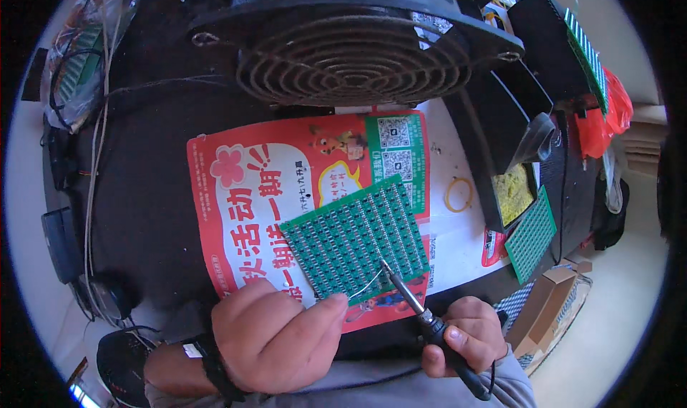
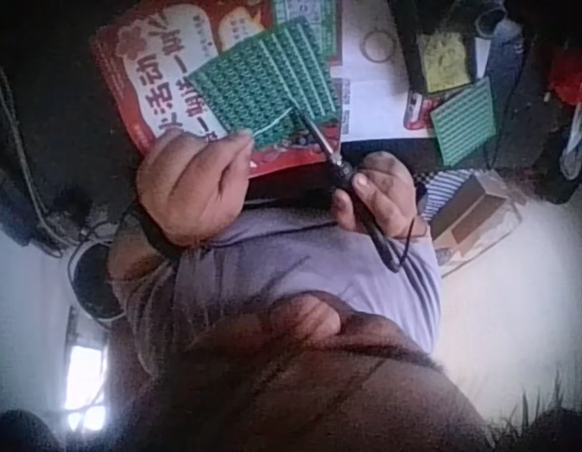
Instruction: Solder components onto a green printed circuit board using a soldering iron.
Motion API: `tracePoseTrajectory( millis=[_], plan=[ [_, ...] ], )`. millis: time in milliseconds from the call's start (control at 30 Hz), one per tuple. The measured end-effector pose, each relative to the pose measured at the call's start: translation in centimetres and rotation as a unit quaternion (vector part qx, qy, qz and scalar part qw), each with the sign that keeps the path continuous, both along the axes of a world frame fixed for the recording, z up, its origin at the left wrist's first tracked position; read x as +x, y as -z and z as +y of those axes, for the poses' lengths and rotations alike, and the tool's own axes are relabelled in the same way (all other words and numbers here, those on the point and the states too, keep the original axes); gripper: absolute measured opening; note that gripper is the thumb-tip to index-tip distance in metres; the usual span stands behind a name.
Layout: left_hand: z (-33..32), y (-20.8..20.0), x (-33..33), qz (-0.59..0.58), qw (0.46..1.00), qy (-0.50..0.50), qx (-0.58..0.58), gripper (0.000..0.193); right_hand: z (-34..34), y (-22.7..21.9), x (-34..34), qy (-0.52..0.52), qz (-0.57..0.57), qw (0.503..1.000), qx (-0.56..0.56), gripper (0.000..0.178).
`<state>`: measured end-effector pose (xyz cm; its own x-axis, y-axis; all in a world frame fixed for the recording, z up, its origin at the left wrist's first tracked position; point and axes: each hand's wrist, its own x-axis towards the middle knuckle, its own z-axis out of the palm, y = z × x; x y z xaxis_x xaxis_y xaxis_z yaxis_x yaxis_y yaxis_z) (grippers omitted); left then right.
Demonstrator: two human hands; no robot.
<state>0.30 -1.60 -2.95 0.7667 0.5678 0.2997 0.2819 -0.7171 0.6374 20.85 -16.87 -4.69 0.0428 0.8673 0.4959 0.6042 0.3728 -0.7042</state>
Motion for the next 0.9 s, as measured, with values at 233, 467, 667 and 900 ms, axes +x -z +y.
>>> tracePoseTrajectory(
  millis=[233, 467, 667, 900],
  plan=[
    [-0.3, 0.3, 0.1, 0.003, 1.000, -0.002, 0.026, 0.019, 0.0, 0.2, 0.0, -0.006, -0.003, 1.000, 0.013, 0.035],
    [-0.3, 0.4, 0.3, -0.007, 1.000, 0.003, 0.024, 0.022, -0.4, 0.5, -0.2, 0.009, -0.003, 1.000, 0.027, 0.032],
    [-0.4, 0.5, 0.1, 0.004, 0.999, 0.020, 0.035, 0.025, -0.4, 0.7, -0.3, 0.019, 0.002, 0.999, 0.048, 0.030],
    [-0.4, 0.5, 0.2, 0.010, 0.999, 0.032, 0.033, 0.025, -0.4, 0.9, -0.3, 0.019, 0.003, 0.998, 0.064, 0.029]
  ],
)
